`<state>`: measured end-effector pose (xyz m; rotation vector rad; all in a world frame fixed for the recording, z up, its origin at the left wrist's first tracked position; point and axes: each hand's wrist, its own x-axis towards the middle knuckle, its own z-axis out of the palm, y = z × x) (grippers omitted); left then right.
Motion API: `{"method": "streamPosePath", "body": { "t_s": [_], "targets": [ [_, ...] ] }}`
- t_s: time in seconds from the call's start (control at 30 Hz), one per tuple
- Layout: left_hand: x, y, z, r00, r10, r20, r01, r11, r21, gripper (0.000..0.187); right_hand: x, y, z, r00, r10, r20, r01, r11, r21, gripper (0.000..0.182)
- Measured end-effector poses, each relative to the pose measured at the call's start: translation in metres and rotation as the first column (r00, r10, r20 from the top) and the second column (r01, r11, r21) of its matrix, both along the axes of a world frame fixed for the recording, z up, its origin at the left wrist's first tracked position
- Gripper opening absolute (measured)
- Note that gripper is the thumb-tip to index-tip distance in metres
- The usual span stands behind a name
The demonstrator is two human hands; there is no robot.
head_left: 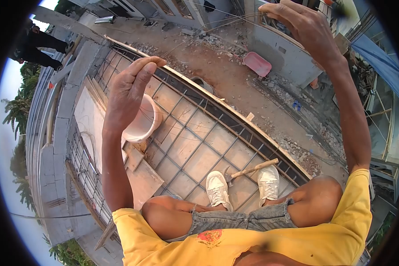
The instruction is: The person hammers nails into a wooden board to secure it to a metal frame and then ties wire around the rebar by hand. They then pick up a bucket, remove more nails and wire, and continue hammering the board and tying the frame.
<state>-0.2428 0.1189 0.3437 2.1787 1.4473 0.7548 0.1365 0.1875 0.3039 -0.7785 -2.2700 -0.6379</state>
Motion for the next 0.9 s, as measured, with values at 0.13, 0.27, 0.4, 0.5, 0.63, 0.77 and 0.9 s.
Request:
{"method": "streamPosePath", "body": {
  "t_s": [0.13,0.27,0.4,0.5,0.63,0.77,0.9],
  "targets": [
    [-0.034,0.02,0.01,0.942,0.026,-0.335,0.04,0.981,0.19,0.021,-0.007,-0.046,-0.015,0.968,0.192,0.163,-0.075,0.837,-0.542,0.026],
    [-0.035,0.017,-0.025,0.803,-0.175,-0.57,0.335,0.923,0.188,0.02,-0.021,-0.076,0.034,0.948,0.195,-0.252,-0.311,0.733,-0.605,0.023],
    [-0.009,0.006,-0.008,0.915,-0.135,-0.381,0.315,0.828,0.464,0.024,0.018,-0.026,-0.031,0.999,-0.04,-0.002,0.027,0.7,-0.714,0.027],
    [-0.029,0.03,-0.028,0.825,-0.089,-0.558,0.367,0.835,0.41,0.021,-0.01,-0.09,-0.035,0.979,0.201,-0.026,-0.113,0.438,-0.892,0.028],
    [-0.011,-0.006,-0.05,0.84,-0.191,-0.509,0.434,0.799,0.416,0.019,0.015,-0.052,-0.002,0.919,-0.002,-0.395,-0.274,0.718,-0.64,0.025],
    [-0.015,0.012,-0.025,0.845,-0.048,-0.533,0.335,0.824,0.457,0.022,-0.007,-0.094,-0.072,0.97,0.243,0.032,-0.024,0.224,-0.974,0.026],
    [-0.029,0.004,-0.059,0.784,-0.104,-0.611,0.395,0.844,0.362,0.025,-0.011,-0.09,0.007,0.909,0.145,-0.39,-0.405,0.522,-0.75,0.029]
  ]
}}
